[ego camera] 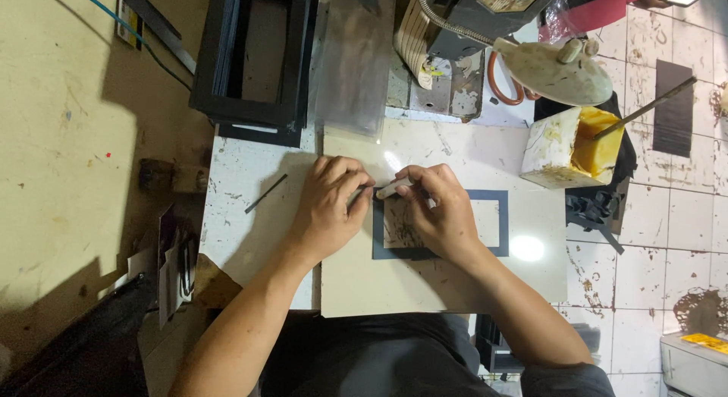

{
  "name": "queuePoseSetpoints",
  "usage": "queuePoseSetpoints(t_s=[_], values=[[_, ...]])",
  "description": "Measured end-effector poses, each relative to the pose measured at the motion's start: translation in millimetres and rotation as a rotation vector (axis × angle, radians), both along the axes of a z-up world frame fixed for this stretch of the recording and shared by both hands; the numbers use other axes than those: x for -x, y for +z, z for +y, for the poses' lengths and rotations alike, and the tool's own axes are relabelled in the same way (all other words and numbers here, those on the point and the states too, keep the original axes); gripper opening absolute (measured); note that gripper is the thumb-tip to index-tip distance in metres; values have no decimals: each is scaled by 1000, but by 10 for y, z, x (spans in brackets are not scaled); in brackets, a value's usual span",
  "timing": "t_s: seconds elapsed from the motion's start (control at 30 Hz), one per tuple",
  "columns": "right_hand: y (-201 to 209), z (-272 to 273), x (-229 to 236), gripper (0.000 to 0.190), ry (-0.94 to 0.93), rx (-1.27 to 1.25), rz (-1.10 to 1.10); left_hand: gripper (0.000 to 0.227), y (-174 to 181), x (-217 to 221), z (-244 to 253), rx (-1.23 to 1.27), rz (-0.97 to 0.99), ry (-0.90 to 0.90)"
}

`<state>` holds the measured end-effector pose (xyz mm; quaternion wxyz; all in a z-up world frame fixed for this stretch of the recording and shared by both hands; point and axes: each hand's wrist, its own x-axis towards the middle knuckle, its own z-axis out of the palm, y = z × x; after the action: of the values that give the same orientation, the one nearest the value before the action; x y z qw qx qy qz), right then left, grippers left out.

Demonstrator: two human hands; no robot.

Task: Applying glue to the edges of a leather frame and attaching it to another leather piece.

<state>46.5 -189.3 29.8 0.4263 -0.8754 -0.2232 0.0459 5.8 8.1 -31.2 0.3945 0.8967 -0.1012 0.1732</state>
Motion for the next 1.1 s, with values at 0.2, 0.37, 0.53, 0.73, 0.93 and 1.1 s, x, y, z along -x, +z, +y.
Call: queuePoseSetpoints(t_s=[0.2,0.37,0.53,0.73,0.93,1.1], values=[[-15,-19,50,25,21,64,-73,12,67,12,4,26,-19,-5],[3,-77,184,24,72,149,-143,13,67,9,9,41,-2,-24],[-21,-161,312,28,163,207,-288,12,-5,4,-6,35,-15,-30],[-7,-213,422,30,274,202,-438,12,-61,1,-11,-15,-17,-32],[-99,-307,593,32,367,282,-573,10,-36,5,-3,-5,-23,-29],[26,-386,626,29,443,290,-565,7,36,18,-8,28,-33,-22]])
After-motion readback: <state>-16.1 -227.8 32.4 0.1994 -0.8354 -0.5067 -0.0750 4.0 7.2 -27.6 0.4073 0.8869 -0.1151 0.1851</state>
